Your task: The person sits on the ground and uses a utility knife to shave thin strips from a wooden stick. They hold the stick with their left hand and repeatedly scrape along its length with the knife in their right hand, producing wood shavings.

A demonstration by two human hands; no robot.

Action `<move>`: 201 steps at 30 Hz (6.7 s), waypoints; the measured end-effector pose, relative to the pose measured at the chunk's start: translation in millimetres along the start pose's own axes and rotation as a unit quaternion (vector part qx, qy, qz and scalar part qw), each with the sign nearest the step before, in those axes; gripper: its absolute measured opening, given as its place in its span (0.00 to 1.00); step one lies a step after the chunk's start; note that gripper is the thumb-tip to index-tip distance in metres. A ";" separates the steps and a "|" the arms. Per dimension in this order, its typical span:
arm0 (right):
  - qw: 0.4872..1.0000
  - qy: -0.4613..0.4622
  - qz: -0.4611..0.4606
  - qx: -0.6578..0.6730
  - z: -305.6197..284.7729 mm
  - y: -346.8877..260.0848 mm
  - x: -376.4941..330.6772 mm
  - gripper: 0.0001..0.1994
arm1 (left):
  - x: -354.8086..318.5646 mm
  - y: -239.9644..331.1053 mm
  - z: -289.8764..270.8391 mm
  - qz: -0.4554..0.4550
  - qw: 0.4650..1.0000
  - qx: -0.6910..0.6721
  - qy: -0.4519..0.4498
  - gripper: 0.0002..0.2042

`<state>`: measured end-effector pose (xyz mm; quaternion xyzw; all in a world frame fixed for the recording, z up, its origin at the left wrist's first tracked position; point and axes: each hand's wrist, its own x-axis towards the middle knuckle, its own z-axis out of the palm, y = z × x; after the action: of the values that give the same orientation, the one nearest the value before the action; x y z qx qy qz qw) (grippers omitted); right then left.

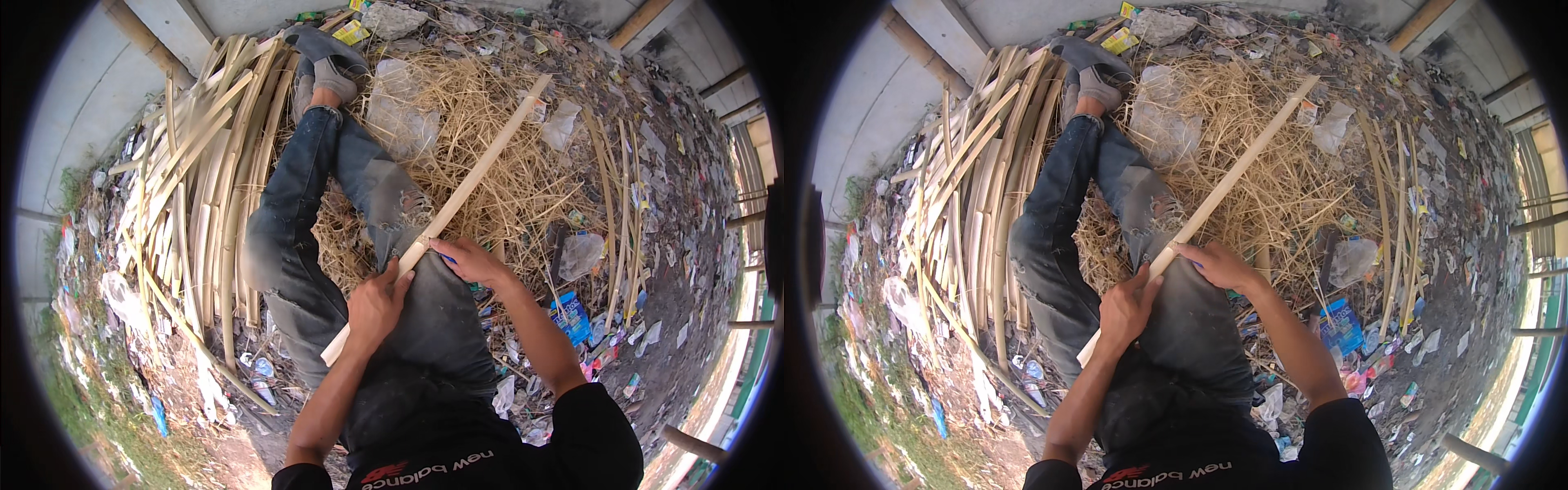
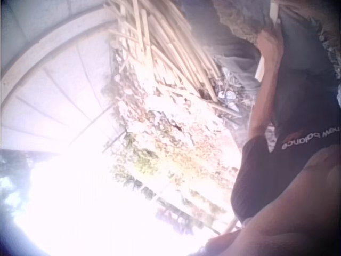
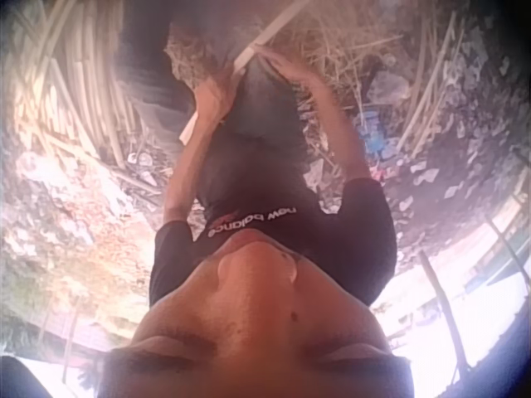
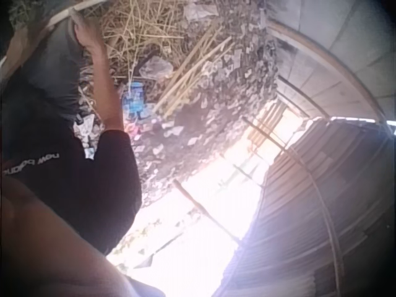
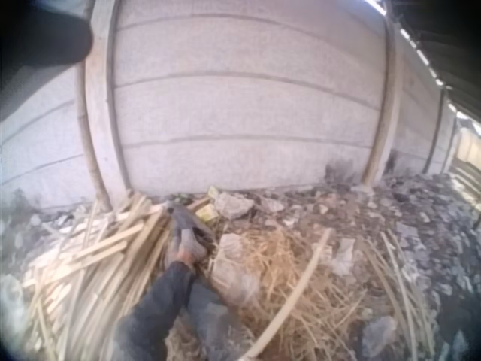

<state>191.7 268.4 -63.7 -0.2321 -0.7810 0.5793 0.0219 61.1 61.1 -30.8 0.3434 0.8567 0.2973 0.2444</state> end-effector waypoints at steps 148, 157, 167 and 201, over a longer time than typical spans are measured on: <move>0.935 0.297 0.008 -0.196 -94.2 49.8 -24.1 0.22 | -165.8 -145.1 -156.3 -0.061 0.971 0.077 -0.219 0.05; 0.947 -0.031 -0.055 -0.316 18.7 -43.4 -47.3 0.24 | -118.1 -90.8 -129.9 -0.043 0.971 0.039 -0.231 0.10; 0.949 0.012 -0.099 -0.299 19.9 -44.4 -43.2 0.27 | -120.7 -115.9 -125.7 0.066 0.975 0.032 -0.209 0.08; 0.860 0.393 0.229 -0.233 -207.1 94.1 24.2 0.35 | -172.5 -201.5 -202.2 -0.037 0.968 0.178 -0.170 0.02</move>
<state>264.6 483.9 -87.6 -0.6109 -0.7447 0.2301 0.1389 -42.9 -252.9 12.1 0.3945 0.8542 0.0676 0.3319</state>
